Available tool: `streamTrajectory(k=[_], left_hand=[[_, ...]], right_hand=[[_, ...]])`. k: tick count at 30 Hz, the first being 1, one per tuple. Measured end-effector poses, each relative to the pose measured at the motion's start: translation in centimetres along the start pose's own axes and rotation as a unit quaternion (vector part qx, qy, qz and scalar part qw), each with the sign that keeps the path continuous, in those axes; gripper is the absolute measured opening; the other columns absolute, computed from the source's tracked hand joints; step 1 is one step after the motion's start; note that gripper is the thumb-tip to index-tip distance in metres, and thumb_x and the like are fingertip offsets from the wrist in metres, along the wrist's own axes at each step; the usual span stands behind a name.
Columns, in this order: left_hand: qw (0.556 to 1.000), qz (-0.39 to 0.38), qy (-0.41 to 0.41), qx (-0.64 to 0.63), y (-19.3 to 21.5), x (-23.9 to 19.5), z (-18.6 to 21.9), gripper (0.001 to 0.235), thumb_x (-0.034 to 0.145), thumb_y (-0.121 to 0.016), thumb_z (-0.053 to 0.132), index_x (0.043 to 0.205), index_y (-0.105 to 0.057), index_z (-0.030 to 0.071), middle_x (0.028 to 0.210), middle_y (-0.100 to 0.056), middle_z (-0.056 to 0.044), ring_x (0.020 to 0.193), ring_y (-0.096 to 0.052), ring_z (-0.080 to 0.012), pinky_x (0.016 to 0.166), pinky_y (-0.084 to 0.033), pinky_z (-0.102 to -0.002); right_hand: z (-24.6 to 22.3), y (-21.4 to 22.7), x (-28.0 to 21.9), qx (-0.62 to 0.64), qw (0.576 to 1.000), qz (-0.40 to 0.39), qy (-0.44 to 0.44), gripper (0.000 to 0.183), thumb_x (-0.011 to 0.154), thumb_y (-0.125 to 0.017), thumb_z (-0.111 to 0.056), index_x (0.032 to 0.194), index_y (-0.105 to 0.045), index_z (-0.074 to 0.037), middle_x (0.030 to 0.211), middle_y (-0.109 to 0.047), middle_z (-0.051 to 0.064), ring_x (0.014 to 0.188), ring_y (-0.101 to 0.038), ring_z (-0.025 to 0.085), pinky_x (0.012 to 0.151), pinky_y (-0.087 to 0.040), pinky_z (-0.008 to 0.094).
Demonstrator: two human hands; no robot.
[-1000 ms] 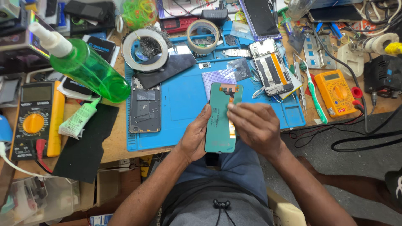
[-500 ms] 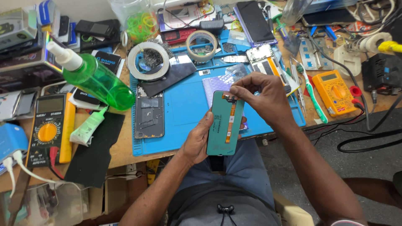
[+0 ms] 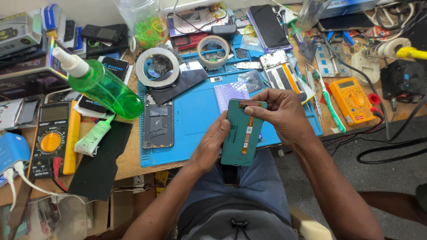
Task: The person disassembles a smartphone, removes the battery, and applies adhesive tape to a new battery. They then use a plastic tool to clean the phone frame and prepare it for reassembly.
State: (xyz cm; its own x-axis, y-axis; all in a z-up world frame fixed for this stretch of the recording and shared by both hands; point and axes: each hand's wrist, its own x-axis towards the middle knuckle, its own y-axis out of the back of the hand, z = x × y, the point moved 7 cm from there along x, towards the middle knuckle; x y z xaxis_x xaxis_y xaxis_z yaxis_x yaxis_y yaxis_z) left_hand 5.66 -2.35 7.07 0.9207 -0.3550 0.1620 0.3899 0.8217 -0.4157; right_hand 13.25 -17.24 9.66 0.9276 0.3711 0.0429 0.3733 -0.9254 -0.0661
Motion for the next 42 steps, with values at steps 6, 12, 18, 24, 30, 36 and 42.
streamTrajectory(k=[6,12,18,24,30,36,42], left_hand=[[0.973,0.100,-0.063,0.199,0.6,2.0,3.7,0.024,0.106,-0.064,0.027,0.107,-0.068,0.003,0.084,-0.066,0.003,0.077,-0.057,-0.0011,0.064,-0.047,-0.021],[0.966,0.115,-0.100,0.207,-0.2,2.3,4.1,0.023,0.105,-0.064,0.025,0.103,-0.071,0.004,0.077,-0.065,0.004,0.071,-0.055,-0.0005,0.060,-0.045,-0.020],[0.968,0.124,-0.097,0.195,0.5,3.2,4.6,0.026,0.103,-0.064,0.029,0.106,-0.071,0.004,0.087,-0.072,0.001,0.077,-0.063,-0.0014,0.067,-0.051,-0.020],[0.984,0.096,-0.036,0.147,6.7,8.2,4.4,0.027,0.100,-0.065,0.027,0.104,-0.069,0.001,0.089,-0.074,-0.005,0.077,-0.069,-0.0103,0.068,-0.058,-0.028],[0.961,0.154,0.004,0.232,10.1,11.2,-1.5,0.032,0.096,-0.072,0.018,0.119,-0.062,-0.002,0.107,-0.073,-0.010,0.093,-0.068,-0.0126,0.080,-0.057,-0.028],[0.786,0.098,0.004,0.610,10.8,10.7,-0.2,0.050,0.088,-0.081,0.031,0.124,-0.064,0.000,0.106,-0.070,-0.019,0.099,-0.070,-0.0330,0.085,-0.055,-0.045],[0.707,0.077,-0.072,0.700,5.7,8.3,5.5,0.060,0.084,-0.081,0.032,0.132,-0.061,0.003,0.109,-0.063,-0.023,0.092,-0.065,-0.0442,0.076,-0.053,-0.054]], right_hand=[[-2.0,0.0,-0.9,-0.052,0.999,-0.007,0.017,0.027,0.080,-0.083,-0.004,0.104,-0.073,0.004,0.094,-0.078,0.011,0.081,-0.074,0.010,0.074,-0.062,0.024],[-2.3,0.5,-1.4,-0.052,0.998,0.023,0.036,0.015,0.091,-0.079,-0.003,0.102,-0.076,0.006,0.090,-0.078,0.012,0.080,-0.072,0.011,0.074,-0.059,0.024],[-2.4,0.4,-1.2,-0.085,0.996,-0.004,0.037,0.024,0.083,-0.080,0.000,0.106,-0.074,0.004,0.091,-0.076,0.009,0.079,-0.071,0.008,0.070,-0.056,0.022],[-4.9,8.0,-0.5,-0.087,0.974,0.139,0.154,0.023,0.097,-0.077,-0.001,0.119,-0.071,0.002,0.097,-0.075,0.007,0.084,-0.071,0.008,0.077,-0.058,0.021],[-5.0,14.5,-0.1,-0.251,0.921,0.255,0.153,0.022,0.097,-0.076,-0.003,0.118,-0.074,0.003,0.095,-0.074,0.007,0.081,-0.067,0.007,0.075,-0.056,0.022],[-6.3,16.7,-0.6,-0.459,0.829,0.275,0.164,0.020,0.094,-0.073,-0.004,0.113,-0.076,0.001,0.100,-0.078,0.013,0.088,-0.076,0.016,0.079,-0.060,0.029],[-7.9,17.5,0.0,-0.497,0.794,0.290,0.193,0.021,0.091,-0.072,-0.002,0.111,-0.078,-0.002,0.099,-0.078,0.015,0.089,-0.076,0.021,0.080,-0.058,0.034]])
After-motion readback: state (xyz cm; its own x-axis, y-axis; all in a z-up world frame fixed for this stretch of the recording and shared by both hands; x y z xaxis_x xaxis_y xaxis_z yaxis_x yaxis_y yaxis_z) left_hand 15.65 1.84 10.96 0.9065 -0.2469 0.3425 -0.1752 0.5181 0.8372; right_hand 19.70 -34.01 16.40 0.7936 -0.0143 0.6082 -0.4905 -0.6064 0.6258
